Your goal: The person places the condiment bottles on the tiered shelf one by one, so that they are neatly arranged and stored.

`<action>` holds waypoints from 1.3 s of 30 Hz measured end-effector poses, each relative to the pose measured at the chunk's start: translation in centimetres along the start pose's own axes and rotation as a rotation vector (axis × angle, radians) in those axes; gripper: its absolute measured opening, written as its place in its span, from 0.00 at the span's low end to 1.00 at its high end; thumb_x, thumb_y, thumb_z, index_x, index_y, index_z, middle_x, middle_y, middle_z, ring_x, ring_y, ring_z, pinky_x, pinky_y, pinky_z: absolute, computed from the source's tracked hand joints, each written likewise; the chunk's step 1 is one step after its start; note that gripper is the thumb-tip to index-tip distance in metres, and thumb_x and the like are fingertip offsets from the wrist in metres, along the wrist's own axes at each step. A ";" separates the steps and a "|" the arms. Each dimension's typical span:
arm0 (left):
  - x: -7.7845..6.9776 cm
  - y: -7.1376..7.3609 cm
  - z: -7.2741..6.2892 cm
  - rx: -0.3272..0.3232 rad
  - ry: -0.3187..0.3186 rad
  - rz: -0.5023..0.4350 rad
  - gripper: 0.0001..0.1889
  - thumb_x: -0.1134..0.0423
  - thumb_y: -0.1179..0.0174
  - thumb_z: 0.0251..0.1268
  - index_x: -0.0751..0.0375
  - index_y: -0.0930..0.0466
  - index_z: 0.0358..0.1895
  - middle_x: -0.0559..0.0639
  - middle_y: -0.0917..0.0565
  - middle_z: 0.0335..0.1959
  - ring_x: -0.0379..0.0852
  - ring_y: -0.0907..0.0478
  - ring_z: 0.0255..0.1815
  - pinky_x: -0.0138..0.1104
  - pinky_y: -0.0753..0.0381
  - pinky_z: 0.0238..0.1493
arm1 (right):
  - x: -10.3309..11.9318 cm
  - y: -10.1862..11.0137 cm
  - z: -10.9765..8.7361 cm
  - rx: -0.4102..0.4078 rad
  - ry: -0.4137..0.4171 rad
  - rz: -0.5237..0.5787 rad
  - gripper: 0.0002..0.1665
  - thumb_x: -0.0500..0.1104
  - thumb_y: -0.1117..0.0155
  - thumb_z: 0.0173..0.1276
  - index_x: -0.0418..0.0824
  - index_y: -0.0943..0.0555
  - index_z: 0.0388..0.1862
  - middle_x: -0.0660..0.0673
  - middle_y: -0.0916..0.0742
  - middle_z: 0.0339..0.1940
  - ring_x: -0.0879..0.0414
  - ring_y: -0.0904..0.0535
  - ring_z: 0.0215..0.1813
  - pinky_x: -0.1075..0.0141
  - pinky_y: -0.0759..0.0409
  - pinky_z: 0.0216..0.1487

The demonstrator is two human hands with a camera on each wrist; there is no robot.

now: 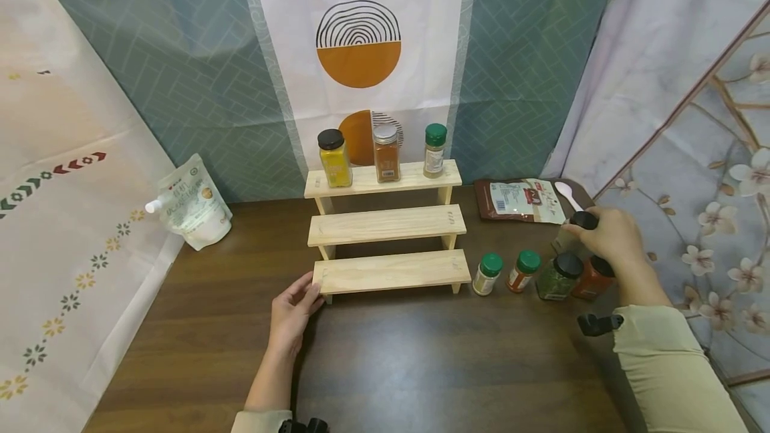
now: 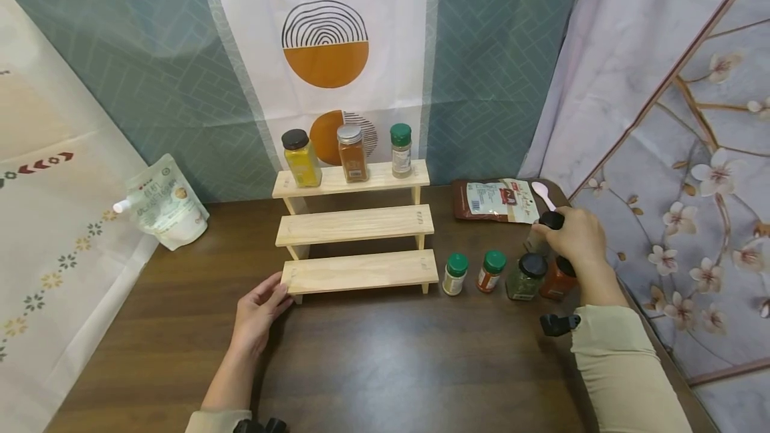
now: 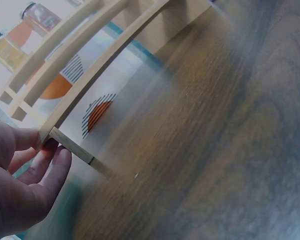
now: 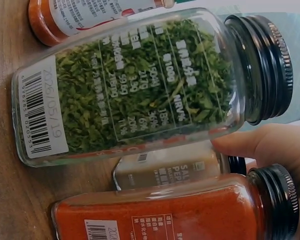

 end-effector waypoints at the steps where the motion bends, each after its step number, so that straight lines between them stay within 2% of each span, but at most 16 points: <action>1: 0.1 0.0 0.0 0.002 0.000 0.001 0.21 0.70 0.40 0.73 0.72 0.25 0.66 0.55 0.20 0.45 0.38 0.17 0.42 0.32 0.13 0.49 | 0.0 0.0 0.0 -0.004 0.005 0.002 0.47 0.65 0.32 0.67 0.24 0.25 0.62 0.18 0.20 0.50 0.21 0.26 0.48 0.35 0.25 0.42; 9: 0.0 0.0 0.1 -0.004 -0.005 0.000 0.21 0.71 0.40 0.73 0.72 0.25 0.66 0.54 0.20 0.44 0.37 0.17 0.40 0.32 0.13 0.48 | 0.9 0.7 0.5 -0.051 0.014 0.039 0.43 0.61 0.33 0.69 0.25 0.25 0.63 0.19 0.20 0.50 0.22 0.26 0.49 0.36 0.26 0.41; 17: 0.0 0.0 0.1 -0.006 -0.004 0.007 0.21 0.70 0.40 0.73 0.71 0.25 0.66 0.54 0.21 0.44 0.37 0.17 0.41 0.31 0.13 0.48 | 4.1 1.8 0.6 -0.131 0.154 0.084 0.39 0.56 0.29 0.67 0.24 0.22 0.60 0.22 0.17 0.47 0.30 0.21 0.45 0.36 0.25 0.43; 23: 0.0 0.1 0.1 -0.018 -0.007 -0.006 0.20 0.72 0.40 0.73 0.72 0.25 0.66 0.53 0.21 0.42 0.37 0.17 0.39 0.32 0.12 0.47 | 6.4 2.3 0.6 -0.158 0.235 0.167 0.36 0.50 0.26 0.65 0.24 0.21 0.61 0.24 0.16 0.44 0.36 0.19 0.37 0.51 0.23 0.33; 26: 0.0 0.1 0.2 -0.020 -0.009 -0.013 0.20 0.72 0.41 0.73 0.72 0.24 0.65 0.53 0.21 0.41 0.37 0.17 0.39 0.32 0.12 0.47 | 7.8 2.6 0.4 -0.167 0.276 0.189 0.35 0.50 0.25 0.65 0.25 0.21 0.60 0.28 0.17 0.41 0.41 0.21 0.34 0.56 0.26 0.30; 32: 0.0 0.1 0.1 -0.011 -0.008 -0.012 0.20 0.72 0.40 0.73 0.73 0.25 0.66 0.52 0.21 0.41 0.37 0.17 0.39 0.32 0.13 0.48 | 10.3 3.0 0.1 -0.204 0.376 0.189 0.31 0.47 0.23 0.63 0.28 0.18 0.57 0.39 0.22 0.28 0.49 0.33 0.30 0.59 0.37 0.29; 35: 0.1 0.1 0.1 -0.007 -0.001 -0.011 0.21 0.71 0.40 0.73 0.72 0.25 0.66 0.51 0.21 0.41 0.37 0.17 0.40 0.32 0.13 0.48 | 11.2 3.0 -0.1 -0.193 0.399 0.212 0.30 0.46 0.23 0.63 0.29 0.18 0.57 0.37 0.19 0.32 0.47 0.30 0.33 0.57 0.34 0.32; 39: 0.2 0.1 0.1 -0.008 -0.004 -0.010 0.20 0.71 0.40 0.73 0.72 0.25 0.66 0.51 0.22 0.40 0.37 0.17 0.40 0.32 0.13 0.48 | 12.4 3.1 -0.2 -0.175 0.419 0.266 0.29 0.44 0.23 0.63 0.30 0.19 0.58 0.33 0.16 0.43 0.40 0.23 0.42 0.48 0.24 0.41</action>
Point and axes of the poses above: each hand's wrist, its own z-axis towards the middle knuckle, its own y-axis out of the back of the hand, x = y × z, the point moved 7 cm from there along z, towards the middle knuckle
